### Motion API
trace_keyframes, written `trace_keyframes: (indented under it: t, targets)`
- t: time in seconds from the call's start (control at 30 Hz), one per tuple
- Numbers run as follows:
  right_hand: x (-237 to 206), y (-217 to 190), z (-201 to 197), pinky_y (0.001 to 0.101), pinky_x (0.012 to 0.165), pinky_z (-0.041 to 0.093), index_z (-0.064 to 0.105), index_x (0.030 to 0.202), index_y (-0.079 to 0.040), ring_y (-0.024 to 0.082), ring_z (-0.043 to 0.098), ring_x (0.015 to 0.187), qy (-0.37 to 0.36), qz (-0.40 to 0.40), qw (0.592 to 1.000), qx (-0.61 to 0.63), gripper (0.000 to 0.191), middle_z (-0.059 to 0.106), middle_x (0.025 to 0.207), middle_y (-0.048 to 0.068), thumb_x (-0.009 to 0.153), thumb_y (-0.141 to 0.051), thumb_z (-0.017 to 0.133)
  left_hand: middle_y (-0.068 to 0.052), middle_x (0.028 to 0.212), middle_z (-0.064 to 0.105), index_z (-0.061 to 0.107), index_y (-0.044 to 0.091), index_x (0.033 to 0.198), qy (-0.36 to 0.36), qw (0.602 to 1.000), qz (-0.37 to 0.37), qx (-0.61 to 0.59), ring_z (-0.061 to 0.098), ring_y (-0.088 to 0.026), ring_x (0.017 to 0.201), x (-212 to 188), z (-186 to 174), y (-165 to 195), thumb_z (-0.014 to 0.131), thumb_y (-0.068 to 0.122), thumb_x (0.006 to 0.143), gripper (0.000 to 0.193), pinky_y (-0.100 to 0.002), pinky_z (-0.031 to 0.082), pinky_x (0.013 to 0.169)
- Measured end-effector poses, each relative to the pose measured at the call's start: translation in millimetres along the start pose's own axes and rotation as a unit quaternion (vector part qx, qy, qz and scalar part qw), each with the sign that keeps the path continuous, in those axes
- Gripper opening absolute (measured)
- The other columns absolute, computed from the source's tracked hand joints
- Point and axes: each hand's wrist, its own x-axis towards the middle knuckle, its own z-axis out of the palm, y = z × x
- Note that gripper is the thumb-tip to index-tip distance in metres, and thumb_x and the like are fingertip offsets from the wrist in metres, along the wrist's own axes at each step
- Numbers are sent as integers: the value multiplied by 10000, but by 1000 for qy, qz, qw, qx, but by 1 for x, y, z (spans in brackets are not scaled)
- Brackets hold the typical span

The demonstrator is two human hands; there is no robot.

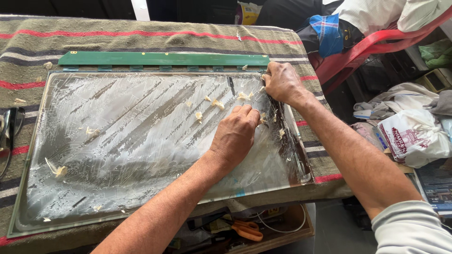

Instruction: The person works on a large glass panel laid on a cloth-covered workbench, peeling and scraping old adhesive residue from the panel's edge and surface by hand. They press the panel steady with one hand while picking off residue along the border, occasionally brushing loose scraps aside.

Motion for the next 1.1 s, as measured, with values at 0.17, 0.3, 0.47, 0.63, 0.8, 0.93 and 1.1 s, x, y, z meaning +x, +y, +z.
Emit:
trace_keyframes:
  t: [0.17, 0.3, 0.47, 0.63, 0.8, 0.93, 1.1]
  targets:
    - [-3, 3, -6, 477, 801, 563, 682, 1013, 30, 387, 731, 855, -41, 25, 999, -10, 265, 712, 916, 278, 974, -232, 663, -148, 936, 627, 622, -3, 941, 13, 1000, 6, -2, 638, -315, 933, 1, 0, 1, 657, 137, 953, 145, -421, 547, 793]
    - [4, 3, -5, 458, 844, 543, 697, 967, 2, 364, 718, 910, -18, 75, 996, 40, 281, 717, 930, 243, 977, -274, 647, -151, 919, 621, 620, -4, 931, 6, 1000, 1, -5, 638, -318, 917, 1, -3, 4, 655, 201, 985, 215, -424, 549, 777]
    - [10, -4, 2, 497, 858, 531, 704, 930, 31, 416, 693, 925, 24, 18, 1000, 11, 281, 708, 936, 274, 977, -244, 671, -154, 897, 609, 613, 3, 882, 7, 1000, -8, -18, 632, -324, 892, 2, -6, 6, 664, 232, 991, 259, -433, 538, 754]
    - [8, -7, 1, 503, 829, 537, 694, 974, 17, 415, 700, 918, 4, 42, 999, 13, 260, 703, 944, 279, 964, -242, 678, -151, 921, 599, 594, -7, 907, 12, 1000, -7, -20, 633, -325, 904, 2, -3, 3, 679, 189, 964, 220, -436, 538, 761]
    - [8, -7, 0, 483, 841, 547, 701, 992, 23, 396, 718, 916, -17, 30, 999, 13, 259, 711, 945, 279, 971, -234, 673, -158, 979, 597, 587, -14, 994, 23, 999, -8, -25, 629, -337, 962, 0, 0, 1, 633, -20, 870, 132, -433, 541, 819]
    - [8, -3, -1, 471, 851, 551, 704, 1002, 36, 393, 718, 934, -29, 24, 999, 9, 264, 711, 962, 286, 962, -222, 672, -167, 1003, 604, 607, -27, 1038, 20, 1000, 7, -10, 624, -348, 989, -1, 0, -1, 609, -83, 733, 310, -431, 542, 847]
    - [6, 1, -1, 479, 867, 544, 695, 1005, 52, 400, 718, 929, -53, 10, 998, -16, 267, 712, 943, 287, 949, -208, 665, -159, 990, 615, 632, -21, 1037, 10, 1000, -1, -8, 631, -337, 999, -1, 1, -1, 608, -83, 765, 280, -430, 546, 858]
